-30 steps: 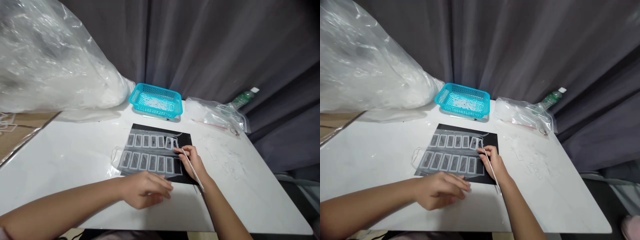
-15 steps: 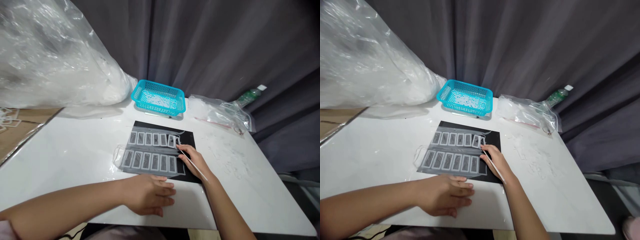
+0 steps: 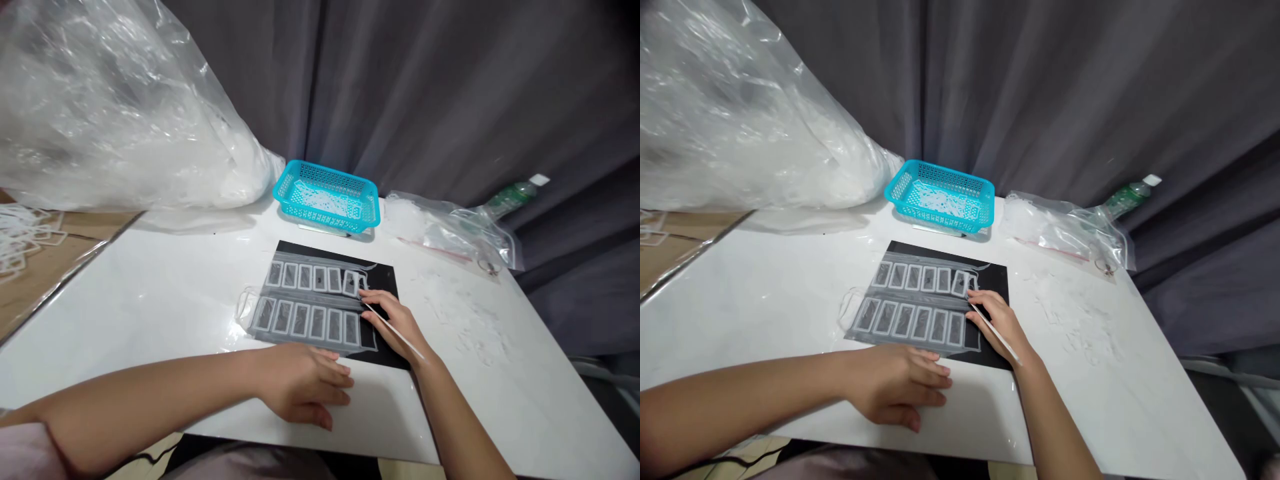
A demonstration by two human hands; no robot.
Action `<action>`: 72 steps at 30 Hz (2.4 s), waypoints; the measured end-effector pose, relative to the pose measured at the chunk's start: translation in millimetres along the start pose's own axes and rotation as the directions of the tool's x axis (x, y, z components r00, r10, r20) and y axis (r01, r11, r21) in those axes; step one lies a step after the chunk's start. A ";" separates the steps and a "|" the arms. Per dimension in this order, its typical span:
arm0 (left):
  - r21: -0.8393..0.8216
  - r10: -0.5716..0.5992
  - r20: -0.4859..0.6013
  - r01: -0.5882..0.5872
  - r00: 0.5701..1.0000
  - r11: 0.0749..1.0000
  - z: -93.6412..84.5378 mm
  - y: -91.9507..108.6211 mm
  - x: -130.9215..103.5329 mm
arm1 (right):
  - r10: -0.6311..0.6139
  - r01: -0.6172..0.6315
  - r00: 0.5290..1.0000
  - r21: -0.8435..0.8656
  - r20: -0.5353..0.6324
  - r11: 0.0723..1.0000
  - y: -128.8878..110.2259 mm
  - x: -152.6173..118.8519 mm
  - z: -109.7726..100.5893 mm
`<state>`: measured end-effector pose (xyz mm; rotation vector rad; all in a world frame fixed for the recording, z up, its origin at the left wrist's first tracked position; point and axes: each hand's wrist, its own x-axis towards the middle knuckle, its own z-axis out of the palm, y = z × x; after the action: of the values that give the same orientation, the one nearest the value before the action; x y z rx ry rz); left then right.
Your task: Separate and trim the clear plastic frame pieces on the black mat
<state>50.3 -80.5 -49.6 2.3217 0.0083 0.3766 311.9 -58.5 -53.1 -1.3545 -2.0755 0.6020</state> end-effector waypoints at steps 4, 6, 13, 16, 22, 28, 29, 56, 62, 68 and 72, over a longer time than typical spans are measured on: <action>-0.121 -0.055 0.014 0.056 0.998 0.991 -13.7 7.3 3.2 | 0.040 -0.039 0.999 0.067 -0.019 0.997 0.8 1.7 1.6; -0.069 -0.139 -0.045 0.136 0.989 0.988 -20.4 10.1 7.4 | 0.062 -0.057 0.997 0.106 -0.052 0.993 2.0 4.8 -0.8; 0.459 -0.412 -0.199 0.456 0.889 0.762 -30.2 -13.2 24.6 | 0.168 -0.157 0.985 0.230 -0.032 0.961 -5.8 28.6 -19.1; 0.543 -0.391 -0.187 0.426 0.901 0.724 -35.1 -28.6 23.7 | 0.141 -0.150 0.988 0.237 0.058 0.960 -9.7 33.4 -13.4; 0.539 -0.349 -0.138 0.366 0.927 0.759 -36.5 -37.2 16.3 | 0.028 -0.043 0.995 0.160 0.094 0.986 -3.7 29.6 0.5; 0.533 -0.339 -0.171 0.376 0.925 0.758 -17.8 -29.6 16.7 | 0.014 -0.026 0.992 0.096 0.123 0.995 1.6 24.3 0.2; 0.532 -0.344 -0.173 0.381 0.923 0.756 -15.9 -28.4 17.0 | 0.010 -0.020 0.992 0.085 0.124 0.996 1.9 23.2 0.4; 0.485 -0.347 -0.286 0.447 0.893 0.752 -14.0 -24.2 14.1 | 0.100 -0.120 0.987 0.152 0.128 0.981 -3.7 19.2 1.9; 0.516 -0.352 -0.297 0.459 0.888 0.723 -16.1 -26.7 14.7 | 0.113 -0.138 0.986 0.211 0.126 0.968 -6.0 21.2 -0.7; 0.528 -0.360 -0.283 0.458 0.889 0.715 -21.6 -30.4 16.1 | 0.139 -0.146 0.989 0.246 0.047 0.958 -1.4 23.0 -1.5; 0.525 -0.357 -0.285 0.457 0.889 0.718 -24.9 -32.8 17.8 | 0.139 -0.134 0.990 0.273 0.002 0.953 0.7 23.6 -3.6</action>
<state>64.0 -37.9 -51.3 2.7769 0.8234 0.3682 307.5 -36.2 -45.7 -1.3414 -1.8155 0.8964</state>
